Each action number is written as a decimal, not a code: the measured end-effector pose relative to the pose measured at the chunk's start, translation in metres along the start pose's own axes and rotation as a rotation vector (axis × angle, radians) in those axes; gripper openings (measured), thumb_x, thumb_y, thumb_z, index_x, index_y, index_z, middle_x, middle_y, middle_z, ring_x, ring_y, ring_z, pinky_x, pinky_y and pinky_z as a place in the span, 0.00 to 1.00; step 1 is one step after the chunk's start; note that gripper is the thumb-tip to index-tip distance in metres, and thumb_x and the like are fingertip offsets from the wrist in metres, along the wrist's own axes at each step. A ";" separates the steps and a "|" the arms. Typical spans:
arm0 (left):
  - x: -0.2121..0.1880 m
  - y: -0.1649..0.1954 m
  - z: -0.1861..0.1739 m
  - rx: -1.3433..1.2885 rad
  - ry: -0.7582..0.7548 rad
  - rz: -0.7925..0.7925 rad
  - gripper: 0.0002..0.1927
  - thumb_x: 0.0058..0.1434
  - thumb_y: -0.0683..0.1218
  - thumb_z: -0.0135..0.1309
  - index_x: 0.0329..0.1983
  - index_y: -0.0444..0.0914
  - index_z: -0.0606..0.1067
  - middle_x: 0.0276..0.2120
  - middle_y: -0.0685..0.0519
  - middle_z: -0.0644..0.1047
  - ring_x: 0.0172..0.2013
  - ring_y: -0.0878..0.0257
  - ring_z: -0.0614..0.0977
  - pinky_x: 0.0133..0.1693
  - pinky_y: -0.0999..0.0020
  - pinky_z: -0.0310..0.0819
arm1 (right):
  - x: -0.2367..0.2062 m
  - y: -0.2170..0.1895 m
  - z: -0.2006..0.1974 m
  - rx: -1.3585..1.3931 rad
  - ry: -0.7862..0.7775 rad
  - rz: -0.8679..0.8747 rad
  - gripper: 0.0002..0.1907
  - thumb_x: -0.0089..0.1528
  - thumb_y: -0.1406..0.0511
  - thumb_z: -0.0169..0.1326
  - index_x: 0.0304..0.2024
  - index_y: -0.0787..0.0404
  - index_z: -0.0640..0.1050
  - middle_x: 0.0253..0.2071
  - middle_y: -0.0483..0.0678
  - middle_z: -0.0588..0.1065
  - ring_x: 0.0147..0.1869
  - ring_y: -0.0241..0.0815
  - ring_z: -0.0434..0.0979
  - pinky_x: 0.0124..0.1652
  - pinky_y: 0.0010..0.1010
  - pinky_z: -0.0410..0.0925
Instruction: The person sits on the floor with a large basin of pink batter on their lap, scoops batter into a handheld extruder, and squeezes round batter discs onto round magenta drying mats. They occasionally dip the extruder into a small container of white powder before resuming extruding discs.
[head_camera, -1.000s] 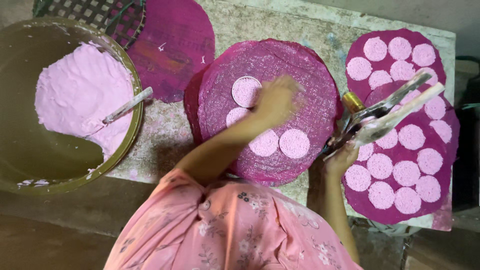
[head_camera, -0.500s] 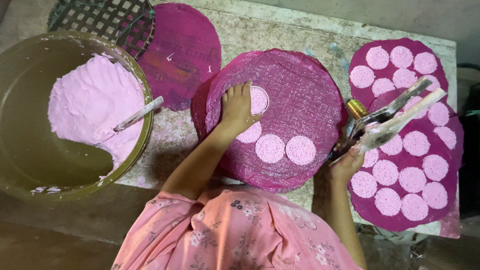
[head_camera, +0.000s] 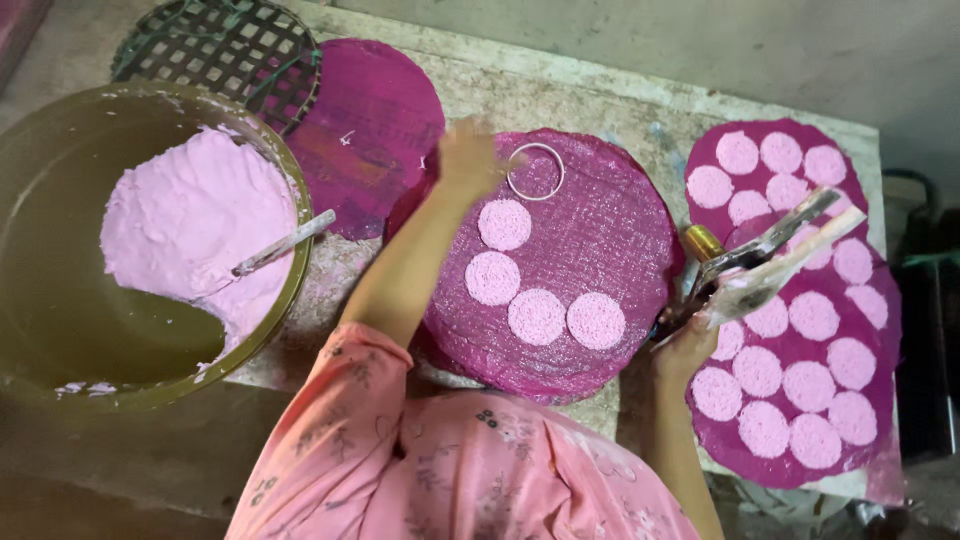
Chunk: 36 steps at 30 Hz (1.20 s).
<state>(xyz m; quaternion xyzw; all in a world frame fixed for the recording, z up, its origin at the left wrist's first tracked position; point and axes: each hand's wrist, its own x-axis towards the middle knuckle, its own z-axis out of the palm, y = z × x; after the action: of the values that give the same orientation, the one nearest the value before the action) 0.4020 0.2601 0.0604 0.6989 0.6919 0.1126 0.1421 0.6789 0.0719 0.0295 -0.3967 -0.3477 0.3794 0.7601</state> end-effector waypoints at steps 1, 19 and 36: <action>0.002 -0.017 -0.003 -0.179 -0.139 -0.123 0.50 0.63 0.73 0.54 0.71 0.31 0.63 0.67 0.37 0.69 0.66 0.45 0.70 0.66 0.46 0.63 | 0.005 0.000 0.000 -0.054 -0.028 -0.009 0.34 0.66 0.43 0.57 0.59 0.61 0.69 0.37 0.40 0.68 0.40 0.32 0.68 0.41 0.26 0.64; -0.214 -0.053 0.109 -1.327 0.219 -0.616 0.46 0.65 0.54 0.55 0.75 0.32 0.45 0.73 0.38 0.55 0.72 0.49 0.58 0.69 0.58 0.50 | 0.130 0.018 0.034 -0.300 -0.459 -0.064 0.33 0.68 0.43 0.63 0.52 0.63 0.69 0.37 0.46 0.70 0.36 0.39 0.73 0.44 0.37 0.75; -0.194 -0.083 0.058 -0.277 0.352 0.275 0.18 0.66 0.49 0.58 0.59 0.45 0.78 0.68 0.46 0.65 0.69 0.44 0.60 0.70 0.38 0.40 | 0.067 0.016 0.013 -0.194 -0.634 0.412 0.47 0.59 0.30 0.56 0.55 0.62 0.67 0.33 0.48 0.71 0.36 0.41 0.74 0.41 0.39 0.72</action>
<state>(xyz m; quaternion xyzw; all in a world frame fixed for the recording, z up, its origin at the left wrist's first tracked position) 0.3414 0.0636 -0.0152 0.7298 0.5824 0.3444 0.0973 0.6945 0.1396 0.0362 -0.3914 -0.5127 0.5933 0.4816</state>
